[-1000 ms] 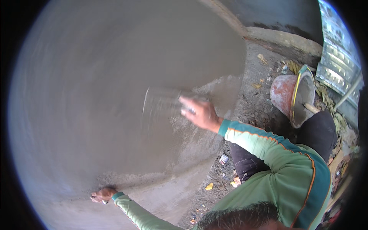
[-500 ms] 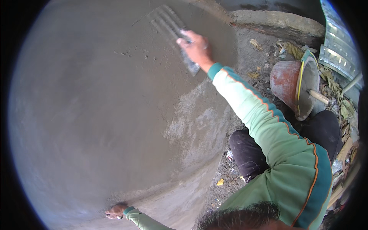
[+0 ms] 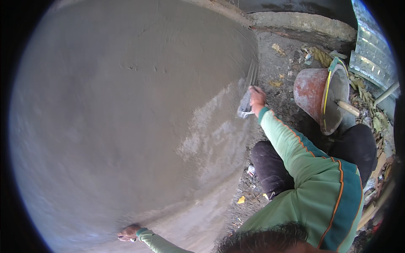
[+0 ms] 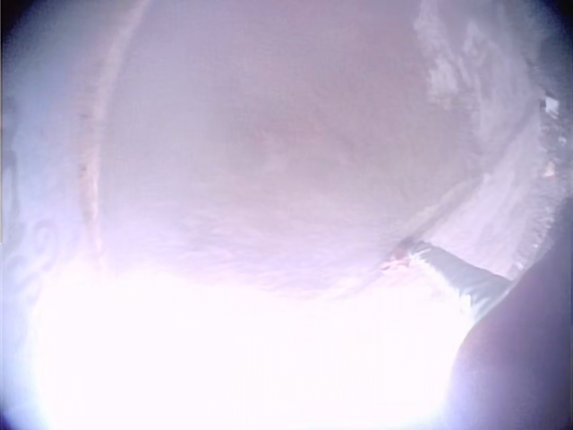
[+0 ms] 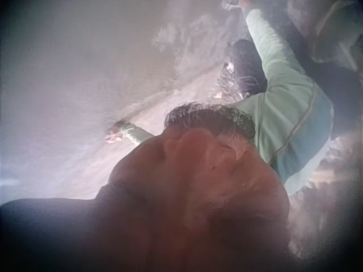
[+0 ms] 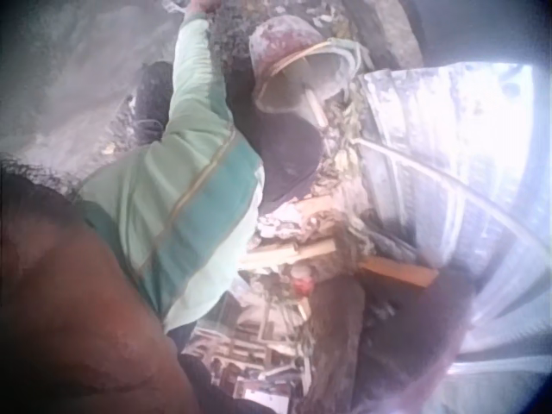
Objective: The person scoops wet cement from a bucket using a trowel and applies it to a curved wall. They use a trowel to spread and smooth the cement across the surface, repeatedly dipping the tool into the bucket to gather more material.
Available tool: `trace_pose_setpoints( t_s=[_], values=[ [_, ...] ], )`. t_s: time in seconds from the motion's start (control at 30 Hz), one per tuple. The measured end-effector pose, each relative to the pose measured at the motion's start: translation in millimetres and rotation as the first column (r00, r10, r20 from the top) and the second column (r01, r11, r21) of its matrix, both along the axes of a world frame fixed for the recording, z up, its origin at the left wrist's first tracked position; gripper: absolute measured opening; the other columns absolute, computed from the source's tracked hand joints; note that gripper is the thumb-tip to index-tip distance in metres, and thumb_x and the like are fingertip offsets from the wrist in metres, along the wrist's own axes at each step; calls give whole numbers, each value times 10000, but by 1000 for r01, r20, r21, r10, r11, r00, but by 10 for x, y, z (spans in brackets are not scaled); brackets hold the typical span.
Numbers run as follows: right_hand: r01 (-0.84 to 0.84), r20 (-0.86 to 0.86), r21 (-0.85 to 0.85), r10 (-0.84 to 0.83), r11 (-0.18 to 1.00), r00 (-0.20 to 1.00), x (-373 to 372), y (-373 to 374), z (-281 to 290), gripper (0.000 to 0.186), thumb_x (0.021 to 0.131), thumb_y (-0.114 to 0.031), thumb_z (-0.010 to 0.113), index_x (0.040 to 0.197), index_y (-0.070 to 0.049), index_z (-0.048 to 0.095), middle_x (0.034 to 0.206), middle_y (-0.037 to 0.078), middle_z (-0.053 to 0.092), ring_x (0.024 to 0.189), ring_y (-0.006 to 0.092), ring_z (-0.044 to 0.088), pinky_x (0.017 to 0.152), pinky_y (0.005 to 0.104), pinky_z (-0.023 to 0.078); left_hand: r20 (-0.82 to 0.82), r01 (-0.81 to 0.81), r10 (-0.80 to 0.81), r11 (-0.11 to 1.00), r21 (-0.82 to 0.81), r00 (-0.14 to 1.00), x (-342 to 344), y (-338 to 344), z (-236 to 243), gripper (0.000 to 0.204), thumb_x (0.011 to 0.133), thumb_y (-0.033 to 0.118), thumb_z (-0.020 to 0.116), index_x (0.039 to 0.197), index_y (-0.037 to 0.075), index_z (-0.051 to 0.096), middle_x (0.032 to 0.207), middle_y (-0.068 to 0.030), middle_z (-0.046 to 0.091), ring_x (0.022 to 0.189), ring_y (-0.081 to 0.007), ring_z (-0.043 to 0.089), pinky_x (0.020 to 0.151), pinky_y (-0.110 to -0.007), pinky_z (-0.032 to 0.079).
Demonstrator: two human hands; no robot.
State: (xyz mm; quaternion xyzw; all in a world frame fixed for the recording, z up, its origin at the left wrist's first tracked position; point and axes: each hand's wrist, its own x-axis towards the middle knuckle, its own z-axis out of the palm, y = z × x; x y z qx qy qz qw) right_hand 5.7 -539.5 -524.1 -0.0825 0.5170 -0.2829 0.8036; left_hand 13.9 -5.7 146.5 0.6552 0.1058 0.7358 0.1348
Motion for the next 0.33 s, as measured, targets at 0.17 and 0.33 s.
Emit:
trace_pose_setpoints(
  t_s=[0.17, 0.33],
  values=[
    [38, 240, -114, -9, 993, 971, -58, -923, -18, 372, 933, -267, 779, 1253, -91, 708, 711, -42, 521, 514, 76, 441, 419, 266, 328, -35, -24, 23, 999, -43, 999, 30, 149, 42, 671, 1090, 479, 378, 1496, -52, 431, 1524, -265, 454, 1396, -408, 457, 1154, -520, 363],
    [-137, 353, -44, 143, 990, 924, 267, -1575, -501, 423, 956, -328, 744, 1345, -198, 637, 724, -53, 470, 572, 86, 445, 520, 275, 388, 0, 10, -10, 999, -36, 1000, 97, 143, 72, 679, 1078, 510, 414, 1514, -9, 452, 1556, -246, 446, 1469, -393, 387, 1210, -515, 312]
  ],
)
